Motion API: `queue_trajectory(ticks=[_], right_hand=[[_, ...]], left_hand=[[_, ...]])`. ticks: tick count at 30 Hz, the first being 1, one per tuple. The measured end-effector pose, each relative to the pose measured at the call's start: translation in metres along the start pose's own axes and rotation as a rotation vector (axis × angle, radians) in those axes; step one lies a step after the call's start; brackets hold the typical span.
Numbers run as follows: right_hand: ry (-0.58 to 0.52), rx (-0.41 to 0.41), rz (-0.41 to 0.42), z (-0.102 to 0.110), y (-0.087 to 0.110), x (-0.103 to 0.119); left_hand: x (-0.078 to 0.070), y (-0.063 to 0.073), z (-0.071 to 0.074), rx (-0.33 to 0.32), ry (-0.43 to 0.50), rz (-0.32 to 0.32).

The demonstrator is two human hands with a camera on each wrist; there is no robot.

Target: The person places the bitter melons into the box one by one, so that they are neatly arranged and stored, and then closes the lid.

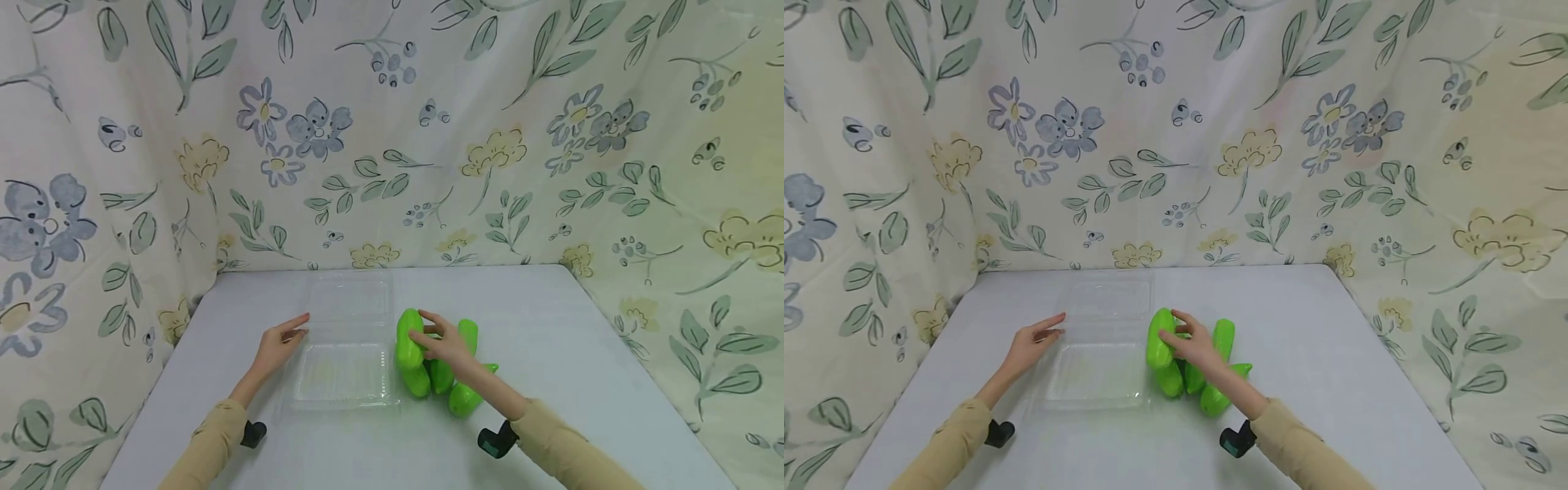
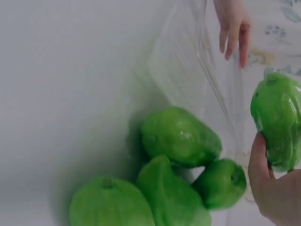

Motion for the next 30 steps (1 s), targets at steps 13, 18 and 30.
queue_trajectory(ticks=[13, 18, 30], right_hand=[[-0.018, 0.071, 0.07, -0.042, 0.003, 0.002], [-0.013, 0.109, 0.084, -0.059, 0.0, -0.002], [-0.041, 0.141, 0.115, -0.101, -0.005, -0.003]], left_hand=[[-0.039, 0.003, 0.005, 0.009, 0.025, -0.012], [-0.041, 0.002, 0.005, 0.015, 0.013, -0.014], [-0.005, -0.001, -0.002, 0.013, 0.013, -0.012]])
Point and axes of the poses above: each hand's wrist, its own y-axis away from the middle knuckle, its own z-axis out of the back of the hand, x = y × z, the point moved 9 cm from there along -y, towards the middle knuckle, and after that the axes turned 5 degrees about -z, right-handed, at the moved point
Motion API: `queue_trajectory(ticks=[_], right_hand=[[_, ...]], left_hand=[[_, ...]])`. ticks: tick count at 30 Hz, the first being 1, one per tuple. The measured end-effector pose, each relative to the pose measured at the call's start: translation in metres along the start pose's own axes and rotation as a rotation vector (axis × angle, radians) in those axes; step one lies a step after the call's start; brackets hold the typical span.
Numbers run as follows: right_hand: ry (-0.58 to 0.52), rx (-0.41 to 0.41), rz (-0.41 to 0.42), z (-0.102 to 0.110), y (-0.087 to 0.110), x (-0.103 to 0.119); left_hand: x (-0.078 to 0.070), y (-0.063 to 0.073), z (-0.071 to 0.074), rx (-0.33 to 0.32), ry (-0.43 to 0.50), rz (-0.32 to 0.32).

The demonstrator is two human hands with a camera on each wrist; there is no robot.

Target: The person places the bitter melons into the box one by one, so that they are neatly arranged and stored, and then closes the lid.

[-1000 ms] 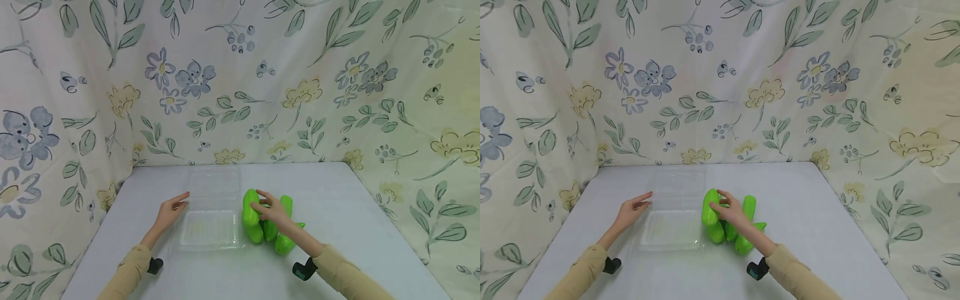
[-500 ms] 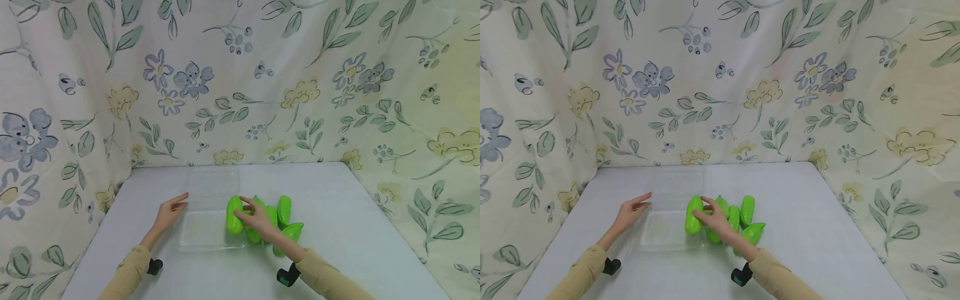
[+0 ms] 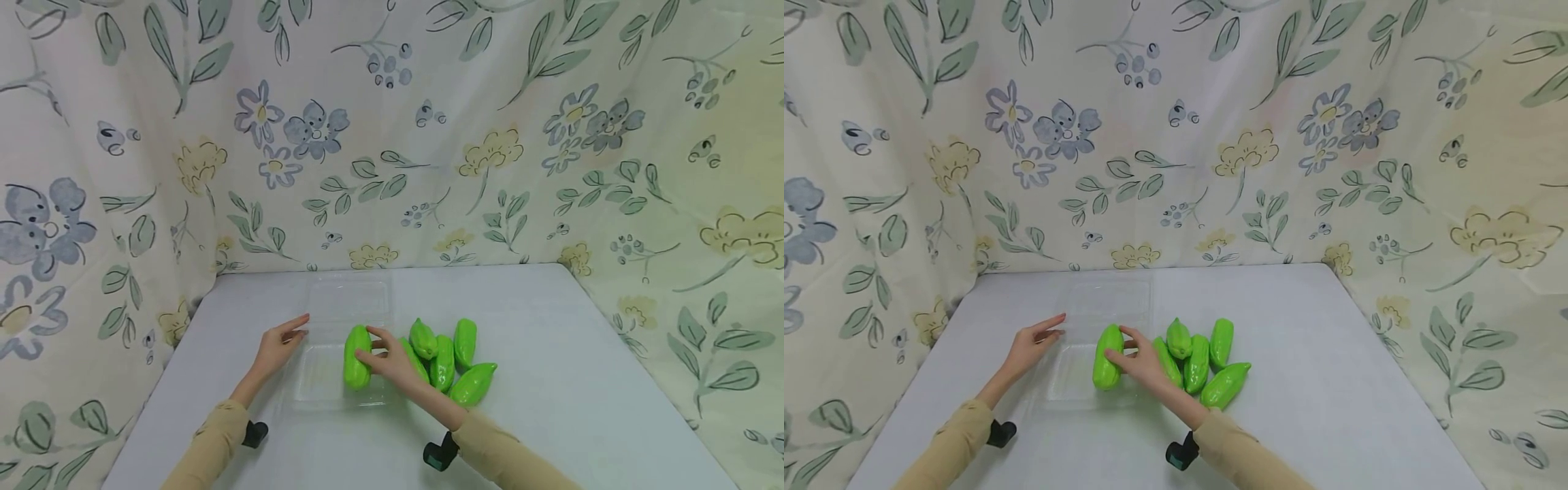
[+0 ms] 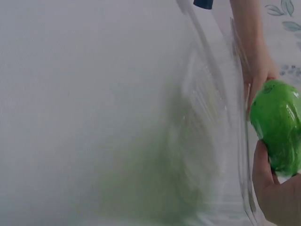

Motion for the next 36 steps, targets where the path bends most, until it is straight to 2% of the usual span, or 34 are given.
queue_trajectory(ticks=[4, 12, 17, 29, 33, 36], right_hand=[[-0.034, -0.007, -0.007, -0.012, -0.002, -0.006], [-0.048, -0.056, -0.026, -0.025, -0.01, -0.016], [-0.054, -0.07, -0.079, -0.034, -0.019, -0.02], [0.07, -0.074, -0.106, -0.054, -0.03, -0.019], [0.065, -0.079, -0.107, -0.059, -0.033, -0.019], [0.067, -0.067, -0.106, -0.062, -0.035, -0.018]], left_hand=[[0.006, -0.001, -0.002, 0.005, -0.001, 0.003], [0.004, 0.0, -0.002, -0.005, -0.023, -0.005], [0.005, 0.001, -0.002, -0.003, -0.037, 0.013], [0.007, 0.001, -0.003, -0.001, -0.037, 0.004], [0.0, 0.001, -0.001, 0.001, -0.055, 0.007], [-0.015, 0.001, 0.002, 0.007, -0.047, 0.009]])
Point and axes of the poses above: each hand's wrist, its own y-axis away from the middle knuckle, its own z-axis out of the back of the hand, x = y × z, the point moved 9 cm from there along -y, towards the middle knuckle, and after that the axes turned 5 degrees about -z, right-handed, at the moved point
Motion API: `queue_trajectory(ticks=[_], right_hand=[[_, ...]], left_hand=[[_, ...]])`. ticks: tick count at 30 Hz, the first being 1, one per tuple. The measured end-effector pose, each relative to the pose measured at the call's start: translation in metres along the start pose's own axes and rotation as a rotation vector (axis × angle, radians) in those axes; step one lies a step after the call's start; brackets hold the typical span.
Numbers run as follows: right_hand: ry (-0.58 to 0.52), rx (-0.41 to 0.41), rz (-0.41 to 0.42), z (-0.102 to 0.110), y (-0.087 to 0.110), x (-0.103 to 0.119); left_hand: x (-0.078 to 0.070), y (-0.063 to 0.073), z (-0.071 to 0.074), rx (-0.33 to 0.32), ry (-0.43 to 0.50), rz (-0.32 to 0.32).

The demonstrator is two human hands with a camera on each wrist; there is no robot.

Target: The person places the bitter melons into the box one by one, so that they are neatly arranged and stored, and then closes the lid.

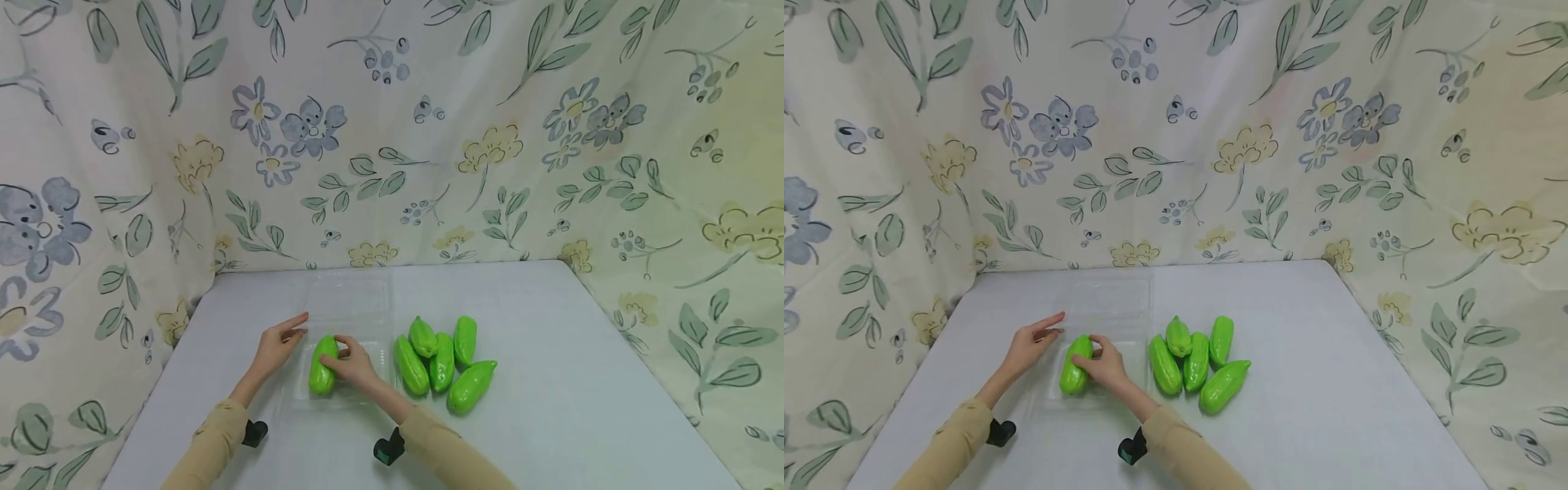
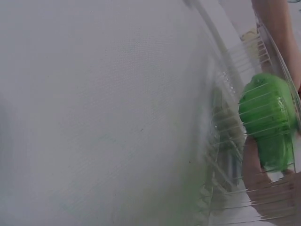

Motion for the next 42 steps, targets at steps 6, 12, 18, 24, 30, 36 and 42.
queue_trajectory(ticks=[6, 12, 18, 24, 30, 36, 42], right_hand=[[0.049, 0.038, 0.01, -0.007, -0.003, 0.002], [0.092, 0.032, 0.036, -0.012, -0.007, 0.004], [0.11, 0.038, 0.052, -0.018, -0.008, 0.005], [0.122, 0.04, 0.08, -0.024, -0.008, 0.007], [0.158, 0.01, 0.11, -0.027, -0.009, 0.009], [0.213, -0.006, 0.146, -0.031, -0.009, 0.013], [0.231, 0.012, 0.169, -0.034, -0.009, 0.015]], left_hand=[[-0.013, 0.001, 0.004, 0.011, 0.009, 0.013], [0.012, -0.001, 0.0, -0.001, -0.004, 0.014], [0.018, -0.003, 0.0, -0.01, 0.018, -0.001], [0.014, -0.002, -0.001, -0.015, -0.013, 0.014], [-0.015, 0.001, 0.003, -0.018, 0.003, -0.002], [-0.01, 0.001, 0.001, -0.013, 0.007, 0.005], [0.017, -0.001, -0.003, -0.012, -0.008, 0.011]])
Point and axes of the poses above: each hand's wrist, its own y-axis away from the middle knuckle, its own z-axis out of the back of the hand, x = y × z, the point moved 9 cm from there along -y, towards the middle knuckle, and after that the axes turned 5 degrees about -z, right-handed, at the moved point
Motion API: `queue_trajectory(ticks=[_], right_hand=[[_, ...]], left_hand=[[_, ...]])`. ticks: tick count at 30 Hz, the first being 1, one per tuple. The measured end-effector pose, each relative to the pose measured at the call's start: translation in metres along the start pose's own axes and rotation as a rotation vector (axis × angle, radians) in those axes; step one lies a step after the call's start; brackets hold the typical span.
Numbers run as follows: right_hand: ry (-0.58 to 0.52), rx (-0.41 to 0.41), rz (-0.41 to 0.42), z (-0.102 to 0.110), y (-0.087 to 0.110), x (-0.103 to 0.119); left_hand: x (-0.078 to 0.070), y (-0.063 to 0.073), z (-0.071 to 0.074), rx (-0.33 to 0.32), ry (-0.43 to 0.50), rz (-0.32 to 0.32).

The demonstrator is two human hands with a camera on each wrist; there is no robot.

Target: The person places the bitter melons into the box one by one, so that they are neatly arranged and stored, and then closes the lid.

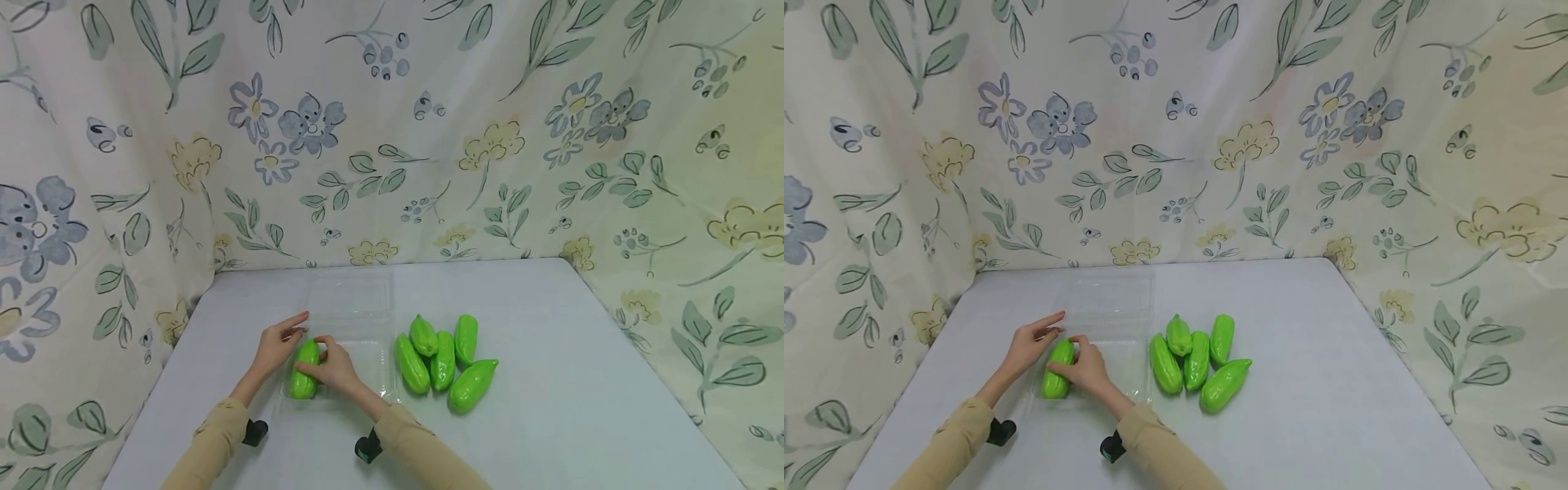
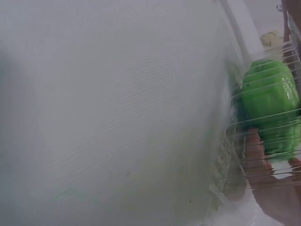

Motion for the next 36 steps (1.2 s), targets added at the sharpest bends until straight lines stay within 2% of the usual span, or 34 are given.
queue_trajectory(ticks=[11, 18, 28, 36], right_hand=[[0.002, 0.017, -0.017, -0.0018, -0.0022, -0.0032], [-0.007, 0.022, 0.009, -0.0012, -0.0008, -0.001], [-0.034, 0.047, -0.002, -0.0029, -0.0001, -0.0022], [-0.044, 0.067, -0.041, -0.0031, -0.0006, -0.0057]], left_hand=[[-0.0009, -0.0012, 0.0001, -0.013, -0.02, -0.009], [-0.0015, -0.0009, 0.0009, -0.02, -0.033, -0.014], [0.0018, 0.0002, 0.0011, -0.022, -0.032, 0.005], [0.0017, 0.0, 0.0004, -0.014, -0.027, 0.015]])
Point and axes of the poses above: each hand's wrist, its own y-axis away from the middle knuckle, its own z-axis out of the back of the hand, x = y × z, the point moved 9 cm from there along -y, towards the middle knuckle, and after that the axes turned 5 degrees about -z, right-handed, at the moved point
